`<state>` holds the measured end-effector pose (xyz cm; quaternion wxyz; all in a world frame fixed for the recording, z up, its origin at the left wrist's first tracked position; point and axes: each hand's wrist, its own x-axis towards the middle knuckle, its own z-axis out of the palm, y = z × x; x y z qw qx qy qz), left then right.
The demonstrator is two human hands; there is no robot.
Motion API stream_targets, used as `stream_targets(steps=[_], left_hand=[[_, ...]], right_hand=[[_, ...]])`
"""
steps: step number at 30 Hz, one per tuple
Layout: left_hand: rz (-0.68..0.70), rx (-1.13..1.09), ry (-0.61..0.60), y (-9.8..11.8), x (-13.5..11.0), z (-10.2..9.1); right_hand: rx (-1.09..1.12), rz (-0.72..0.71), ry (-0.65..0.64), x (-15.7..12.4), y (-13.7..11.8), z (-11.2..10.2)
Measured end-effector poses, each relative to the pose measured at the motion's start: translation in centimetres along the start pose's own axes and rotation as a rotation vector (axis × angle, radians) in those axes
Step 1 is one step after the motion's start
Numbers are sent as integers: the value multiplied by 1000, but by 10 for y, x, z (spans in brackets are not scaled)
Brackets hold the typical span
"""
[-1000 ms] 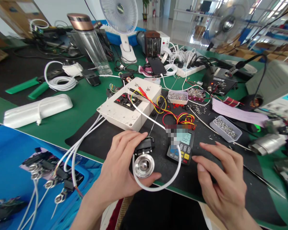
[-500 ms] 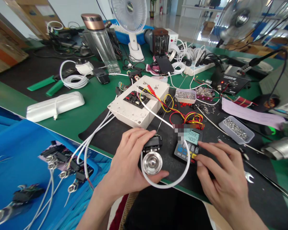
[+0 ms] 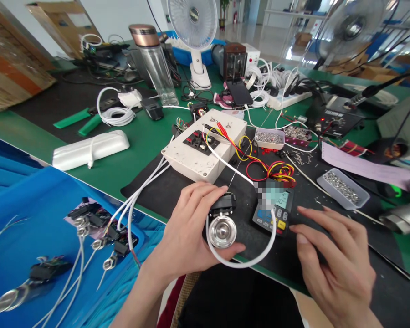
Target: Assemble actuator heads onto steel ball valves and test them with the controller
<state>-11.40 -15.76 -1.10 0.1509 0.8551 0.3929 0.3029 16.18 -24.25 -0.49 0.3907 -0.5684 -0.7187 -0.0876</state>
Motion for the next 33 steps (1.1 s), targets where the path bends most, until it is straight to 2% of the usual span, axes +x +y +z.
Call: stream_targets(steps=[13, 17, 26, 29, 33], left_hand=[[18, 10, 3, -1, 0, 0], [16, 15, 4, -1, -1, 0], [32, 29, 8, -2, 2, 2], [36, 40, 17, -2, 2, 2], [45, 51, 32, -3, 1, 3]], right_hand=[[14, -8, -3, 1, 1, -1], [-9, 2, -73, 1, 1, 0], [-60, 36, -330, 6, -1, 11], [-83, 53, -366, 7, -2, 14], [-85, 63, -346, 8, -1, 12]])
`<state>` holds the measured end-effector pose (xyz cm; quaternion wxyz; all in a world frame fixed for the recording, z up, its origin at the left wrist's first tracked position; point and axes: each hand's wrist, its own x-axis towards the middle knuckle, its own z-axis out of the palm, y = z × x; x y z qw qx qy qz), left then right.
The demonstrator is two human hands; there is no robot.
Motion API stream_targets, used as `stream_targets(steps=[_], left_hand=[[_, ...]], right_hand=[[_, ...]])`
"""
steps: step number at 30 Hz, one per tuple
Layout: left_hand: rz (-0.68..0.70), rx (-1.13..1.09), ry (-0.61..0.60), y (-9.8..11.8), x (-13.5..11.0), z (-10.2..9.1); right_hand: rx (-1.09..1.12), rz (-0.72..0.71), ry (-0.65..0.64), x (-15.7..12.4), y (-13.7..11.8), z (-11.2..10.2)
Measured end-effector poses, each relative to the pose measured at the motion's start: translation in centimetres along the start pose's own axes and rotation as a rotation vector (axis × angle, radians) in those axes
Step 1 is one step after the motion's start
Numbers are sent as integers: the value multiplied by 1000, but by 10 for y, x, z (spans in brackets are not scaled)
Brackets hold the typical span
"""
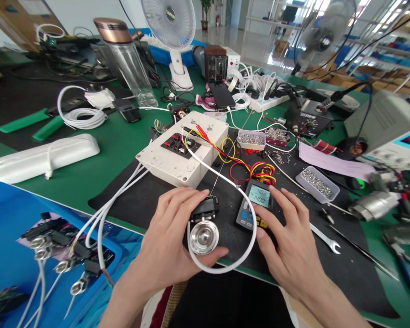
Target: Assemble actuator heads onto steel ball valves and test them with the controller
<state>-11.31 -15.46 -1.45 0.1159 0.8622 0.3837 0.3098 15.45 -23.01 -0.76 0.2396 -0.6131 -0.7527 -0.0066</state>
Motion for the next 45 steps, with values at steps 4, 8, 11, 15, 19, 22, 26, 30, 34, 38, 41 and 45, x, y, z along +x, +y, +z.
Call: stream_targets(steps=[4, 8, 11, 15, 19, 22, 26, 30, 34, 38, 41, 45], left_hand=[[-5, -5, -1, 0, -1, 1], [0, -1, 5, 0, -2, 0], [-5, -2, 4, -1, -2, 0], [-2, -5, -1, -1, -2, 1], [10, 0, 1, 0, 0, 1], [10, 3, 2, -1, 0, 1], [1, -1, -2, -1, -2, 0], [9, 0, 2, -1, -2, 0], [9, -1, 2, -1, -1, 0], [6, -7, -3, 0, -2, 1], [5, -15, 0, 0, -2, 0], [6, -12, -1, 0, 0, 0]], right_hand=[[15, -9, 16, 0, 0, 0], [-7, -14, -6, 1, -1, 2], [-4, -16, 3, 0, -1, 0], [15, -7, 37, 0, -2, -2], [14, -9, 25, 0, -3, -2], [13, -6, 19, 0, -2, -1], [11, 0, 14, -1, -2, -1], [-1, 5, -5, 0, -2, 1], [-7, -3, -10, 0, -1, 1], [19, -3, 33, -2, 0, -1], [29, -7, 57, -3, 0, -3], [27, 5, 78, -4, 0, -3]])
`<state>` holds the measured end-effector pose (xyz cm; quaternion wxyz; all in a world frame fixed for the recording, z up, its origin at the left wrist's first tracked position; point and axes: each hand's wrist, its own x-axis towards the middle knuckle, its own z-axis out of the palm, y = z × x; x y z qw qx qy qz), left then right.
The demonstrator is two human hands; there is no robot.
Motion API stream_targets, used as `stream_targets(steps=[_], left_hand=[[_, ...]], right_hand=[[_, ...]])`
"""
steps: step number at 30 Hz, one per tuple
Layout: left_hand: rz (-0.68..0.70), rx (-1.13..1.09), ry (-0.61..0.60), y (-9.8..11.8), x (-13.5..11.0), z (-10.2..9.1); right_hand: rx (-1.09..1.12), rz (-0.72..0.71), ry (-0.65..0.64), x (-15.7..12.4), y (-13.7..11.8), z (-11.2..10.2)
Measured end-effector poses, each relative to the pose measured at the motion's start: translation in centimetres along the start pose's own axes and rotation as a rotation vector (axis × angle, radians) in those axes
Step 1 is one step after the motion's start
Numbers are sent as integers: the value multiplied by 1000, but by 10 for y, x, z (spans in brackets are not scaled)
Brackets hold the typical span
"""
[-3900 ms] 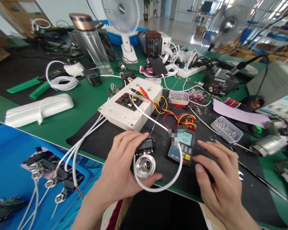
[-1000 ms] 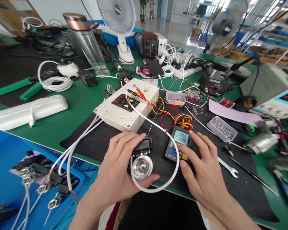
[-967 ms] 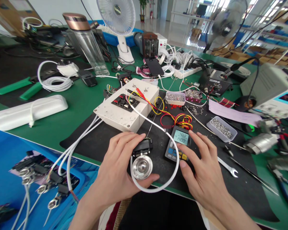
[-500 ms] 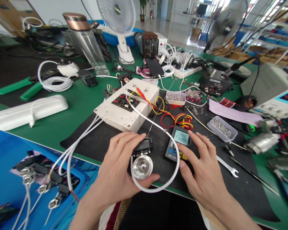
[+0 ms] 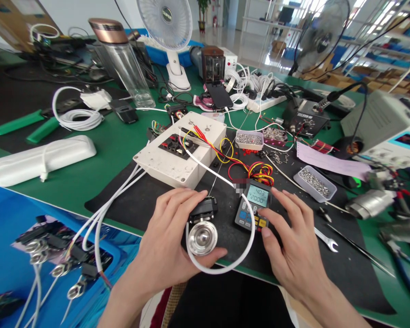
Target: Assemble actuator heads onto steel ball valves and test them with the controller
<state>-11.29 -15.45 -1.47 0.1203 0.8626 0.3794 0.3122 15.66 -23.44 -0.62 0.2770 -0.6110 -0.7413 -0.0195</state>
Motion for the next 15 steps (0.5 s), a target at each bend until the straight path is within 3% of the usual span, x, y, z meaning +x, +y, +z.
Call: stream_targets(steps=[15], left_hand=[[-21, -10, -9, 0, -1, 0]], right_hand=[[63, -36, 93, -3, 2, 1]])
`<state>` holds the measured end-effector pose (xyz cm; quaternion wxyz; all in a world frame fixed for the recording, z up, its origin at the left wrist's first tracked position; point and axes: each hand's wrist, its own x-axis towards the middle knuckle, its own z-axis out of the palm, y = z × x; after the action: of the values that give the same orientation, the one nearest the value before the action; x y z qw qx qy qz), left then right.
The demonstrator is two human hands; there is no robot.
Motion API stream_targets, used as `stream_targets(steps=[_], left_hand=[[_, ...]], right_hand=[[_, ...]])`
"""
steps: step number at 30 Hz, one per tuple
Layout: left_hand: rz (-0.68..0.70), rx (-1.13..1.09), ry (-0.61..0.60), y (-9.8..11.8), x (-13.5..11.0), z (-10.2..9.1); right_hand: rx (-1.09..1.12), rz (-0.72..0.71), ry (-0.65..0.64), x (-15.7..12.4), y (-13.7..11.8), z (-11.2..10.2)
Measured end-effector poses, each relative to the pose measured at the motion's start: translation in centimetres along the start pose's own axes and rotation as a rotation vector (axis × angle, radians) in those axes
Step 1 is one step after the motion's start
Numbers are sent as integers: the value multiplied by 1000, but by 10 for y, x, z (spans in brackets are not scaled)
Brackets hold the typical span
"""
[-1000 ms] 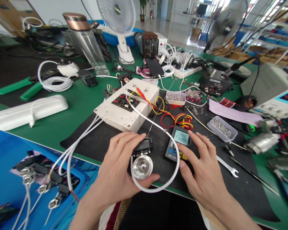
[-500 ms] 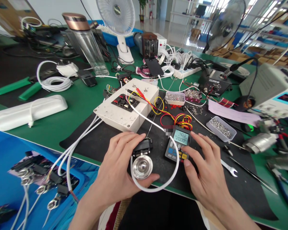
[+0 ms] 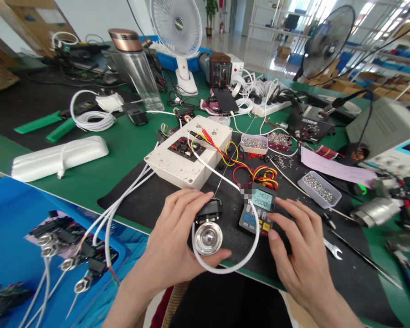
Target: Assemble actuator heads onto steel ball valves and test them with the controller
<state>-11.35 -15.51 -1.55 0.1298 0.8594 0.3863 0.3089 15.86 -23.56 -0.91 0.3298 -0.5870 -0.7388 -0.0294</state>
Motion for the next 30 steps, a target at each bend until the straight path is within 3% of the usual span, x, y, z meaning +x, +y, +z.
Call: stream_targets(steps=[4, 7, 10, 12, 17, 21, 26, 30], left_hand=[[5, -95, -20, -1, -7, -9], [29, -157, 68, -3, -12, -25], [-13, -41, 196, -7, -2, -44], [-55, 107, 202, -12, 13, -55], [-36, 384, 42, -18, 48, -80], [-40, 439, 9, -12, 49, -97], [-107, 422, 38, -4, 42, -102], [-178, 351, 172, -7, 63, -84]], right_hand=[[48, -17, 106, 1, 6, -9], [80, -18, 94, 15, 7, -22], [129, -10, 41, 42, 0, -34], [174, 3, -3, 68, -8, -35], [235, 1, -181, 150, -22, -2], [258, 11, -288, 204, -25, 39], [294, 58, -293, 224, -26, 68], [399, 99, -298, 220, -23, 68]])
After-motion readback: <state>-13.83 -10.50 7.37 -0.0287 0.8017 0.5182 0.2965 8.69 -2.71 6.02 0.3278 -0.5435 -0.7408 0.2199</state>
